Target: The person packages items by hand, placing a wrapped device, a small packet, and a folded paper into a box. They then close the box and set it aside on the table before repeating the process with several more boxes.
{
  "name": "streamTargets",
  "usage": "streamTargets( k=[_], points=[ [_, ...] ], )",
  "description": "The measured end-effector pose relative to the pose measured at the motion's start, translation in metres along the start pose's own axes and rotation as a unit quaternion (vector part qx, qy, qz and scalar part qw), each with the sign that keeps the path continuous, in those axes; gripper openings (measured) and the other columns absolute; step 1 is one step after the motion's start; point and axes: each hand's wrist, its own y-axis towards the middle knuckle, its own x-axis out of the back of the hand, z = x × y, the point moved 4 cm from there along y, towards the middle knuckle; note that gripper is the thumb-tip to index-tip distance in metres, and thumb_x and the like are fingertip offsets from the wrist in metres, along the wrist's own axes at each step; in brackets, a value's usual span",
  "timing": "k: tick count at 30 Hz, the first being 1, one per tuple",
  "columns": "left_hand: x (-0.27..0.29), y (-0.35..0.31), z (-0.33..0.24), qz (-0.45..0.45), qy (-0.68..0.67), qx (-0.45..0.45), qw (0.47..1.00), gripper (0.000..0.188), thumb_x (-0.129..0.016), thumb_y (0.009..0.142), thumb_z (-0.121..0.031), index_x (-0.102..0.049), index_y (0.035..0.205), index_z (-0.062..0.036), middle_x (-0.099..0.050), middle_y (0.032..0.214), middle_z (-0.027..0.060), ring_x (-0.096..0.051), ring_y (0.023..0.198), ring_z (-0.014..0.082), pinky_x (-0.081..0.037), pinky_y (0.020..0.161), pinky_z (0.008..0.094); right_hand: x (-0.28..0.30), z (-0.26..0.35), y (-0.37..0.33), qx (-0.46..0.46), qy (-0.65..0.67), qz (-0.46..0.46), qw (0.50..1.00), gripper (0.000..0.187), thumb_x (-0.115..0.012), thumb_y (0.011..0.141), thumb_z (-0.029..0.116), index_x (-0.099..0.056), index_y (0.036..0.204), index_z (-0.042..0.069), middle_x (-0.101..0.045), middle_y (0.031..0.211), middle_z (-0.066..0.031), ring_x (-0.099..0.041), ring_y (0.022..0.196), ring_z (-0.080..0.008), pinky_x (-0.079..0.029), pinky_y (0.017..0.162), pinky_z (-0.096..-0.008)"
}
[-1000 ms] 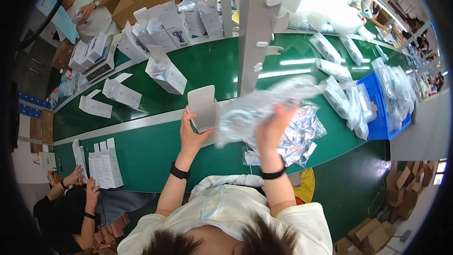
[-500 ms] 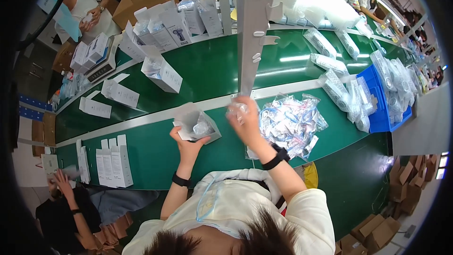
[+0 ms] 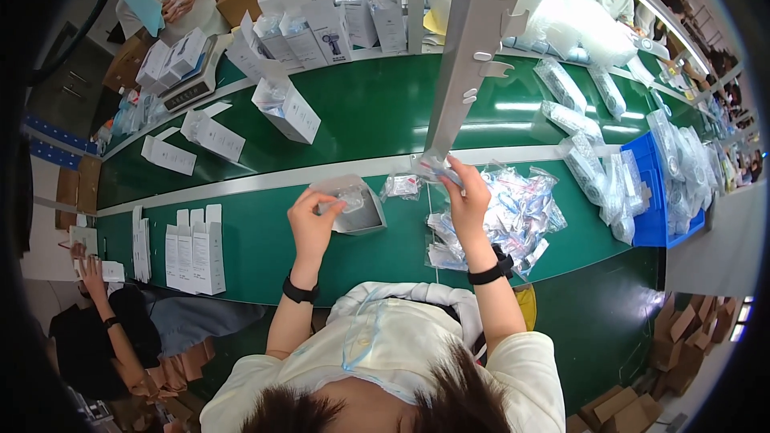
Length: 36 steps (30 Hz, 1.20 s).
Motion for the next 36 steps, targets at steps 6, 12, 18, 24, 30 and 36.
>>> streamTargets(
  k=[6, 12, 18, 24, 30, 36],
  points=[
    [0.000, 0.012, 0.004, 0.005, -0.024, 0.028, 0.999, 0.013, -0.070, 0.062, -0.003, -0.061, 0.068, 0.0015, -0.058, 0.068, 0.0055, -0.047, 0.051, 0.0142, -0.034, 0.046, 0.0255, -0.029, 0.105, 0.009, 0.413, 0.050, 0.237, 0.878, 0.019, -0.062, 0.063, 0.001, -0.058, 0.081, 0.006, -0.056, 0.089, -0.0047, -0.057, 0.078, -0.0223, -0.046, 0.062, -0.0288],
    [-0.001, 0.016, 0.034, -0.002, -0.134, 0.053, 0.990, 0.011, -0.069, 0.064, -0.004, -0.062, 0.070, 0.0014, -0.061, 0.074, 0.0077, -0.055, 0.058, 0.0147, -0.039, 0.049, 0.0241, -0.066, 0.118, 0.007, 0.484, -0.090, 0.304, 0.816, 0.024, -0.058, 0.062, 0.006, -0.057, 0.086, 0.009, -0.054, 0.085, -0.0041, -0.055, 0.078, -0.0199, -0.045, 0.058, -0.0296],
    [-0.001, 0.011, 0.024, -0.001, -0.153, 0.073, 0.986, 0.008, -0.065, 0.067, 0.003, -0.061, 0.073, 0.0044, -0.058, 0.078, 0.0049, -0.053, 0.071, 0.0101, -0.041, 0.061, 0.0219, -0.049, 0.116, 0.005, 0.397, -0.081, 0.297, 0.865, 0.023, -0.060, 0.063, 0.008, -0.059, 0.086, 0.007, -0.054, 0.082, -0.0051, -0.055, 0.080, -0.0230, -0.047, 0.062, -0.0324],
    [0.012, 0.006, 0.029, 0.028, -0.281, 0.086, 0.956, 0.012, -0.063, 0.069, 0.004, -0.061, 0.081, 0.0023, -0.057, 0.098, 0.0085, -0.054, 0.094, 0.0156, -0.044, 0.080, 0.0267, -0.075, 0.095, -0.014, 0.410, -0.038, 0.284, 0.866, 0.023, -0.063, 0.064, 0.016, -0.057, 0.083, 0.004, -0.055, 0.078, -0.0054, -0.054, 0.080, -0.0233, -0.047, 0.066, -0.0335],
    [0.145, 0.003, 0.140, -0.166, 0.081, 0.028, 0.982, 0.023, -0.063, 0.068, -0.001, -0.058, 0.090, -0.0027, -0.056, 0.101, 0.0129, -0.049, 0.103, 0.0264, -0.039, 0.088, 0.0348, -0.076, 0.102, -0.010, 0.384, -0.064, 0.361, 0.848, 0.027, -0.066, 0.068, 0.020, -0.057, 0.087, 0.004, -0.055, 0.082, -0.0073, -0.051, 0.091, -0.0257, -0.042, 0.084, -0.0415],
    [0.259, -0.038, 0.283, -0.098, 0.505, 0.210, 0.831, 0.068, -0.068, 0.065, -0.037, -0.039, 0.117, -0.0049, -0.036, 0.121, 0.0225, -0.033, 0.114, 0.0379, -0.028, 0.092, 0.0527, -0.054, 0.104, -0.002, 0.344, -0.097, 0.278, 0.891, 0.029, -0.063, 0.071, 0.019, -0.054, 0.094, 0.005, -0.053, 0.092, -0.0084, -0.048, 0.093, -0.0257, -0.039, 0.085, -0.0434]
  ],
)
